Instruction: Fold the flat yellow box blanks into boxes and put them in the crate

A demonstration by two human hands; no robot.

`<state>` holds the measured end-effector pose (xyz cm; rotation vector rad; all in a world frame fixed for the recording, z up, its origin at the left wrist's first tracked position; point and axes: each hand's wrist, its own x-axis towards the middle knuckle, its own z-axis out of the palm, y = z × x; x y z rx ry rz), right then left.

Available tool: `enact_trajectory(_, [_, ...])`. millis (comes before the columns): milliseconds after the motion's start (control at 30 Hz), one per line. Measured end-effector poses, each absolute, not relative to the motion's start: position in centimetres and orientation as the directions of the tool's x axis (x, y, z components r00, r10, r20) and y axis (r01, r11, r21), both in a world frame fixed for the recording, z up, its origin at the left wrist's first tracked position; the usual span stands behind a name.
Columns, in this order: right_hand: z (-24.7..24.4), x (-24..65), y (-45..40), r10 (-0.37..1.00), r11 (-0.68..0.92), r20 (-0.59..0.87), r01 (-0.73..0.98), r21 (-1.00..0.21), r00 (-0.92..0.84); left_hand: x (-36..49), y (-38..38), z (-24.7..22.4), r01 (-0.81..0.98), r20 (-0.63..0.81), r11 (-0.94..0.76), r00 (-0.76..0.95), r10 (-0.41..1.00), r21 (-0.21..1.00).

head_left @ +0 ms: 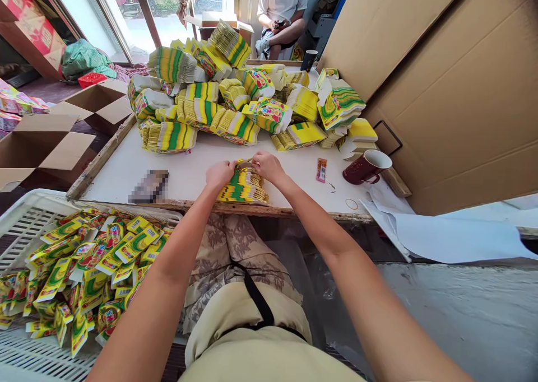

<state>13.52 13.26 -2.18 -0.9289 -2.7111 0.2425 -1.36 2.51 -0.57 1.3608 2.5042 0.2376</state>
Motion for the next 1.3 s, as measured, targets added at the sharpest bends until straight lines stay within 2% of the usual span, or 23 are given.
enact_trajectory(433, [-1.3,10.8,14.2,0.700,0.710,0.093,0.675,-0.200,-0.708,-1.4,2.5,-0.4,0.816,-0.167,0.516,-0.488,0.857,0.262])
enact_trajectory(600, [-1.5,10.4,14.7,0.719,0.685,0.072,0.687,-0.244,-0.691,-1.4,2.4,-0.3,0.834,-0.160,0.482,-0.455,0.876,0.268])
enact_trajectory(833, [-2.8,10.4,14.9,0.741,0.621,0.018,0.674,-0.401,-0.671,-1.5,2.3,-0.4,0.845,-0.157,0.469,-0.442,0.883,0.257])
enact_trajectory(1033, [-3.3,9.9,15.4,0.733,0.528,-0.035,0.601,-0.600,-0.679,-1.4,2.3,-0.5,0.853,-0.146,0.459,-0.436,0.888,0.246])
enact_trajectory(1200, [-3.4,9.5,14.2,0.703,0.396,-0.081,0.483,-0.781,-0.707,-1.5,2.3,-0.5,0.860,-0.147,0.440,-0.416,0.898,0.259])
enact_trajectory(1300, [-3.4,8.9,13.0,0.666,0.350,-0.076,0.401,-0.847,-0.742,-1.7,2.3,-0.5,0.861,-0.149,0.430,-0.404,0.902,0.270])
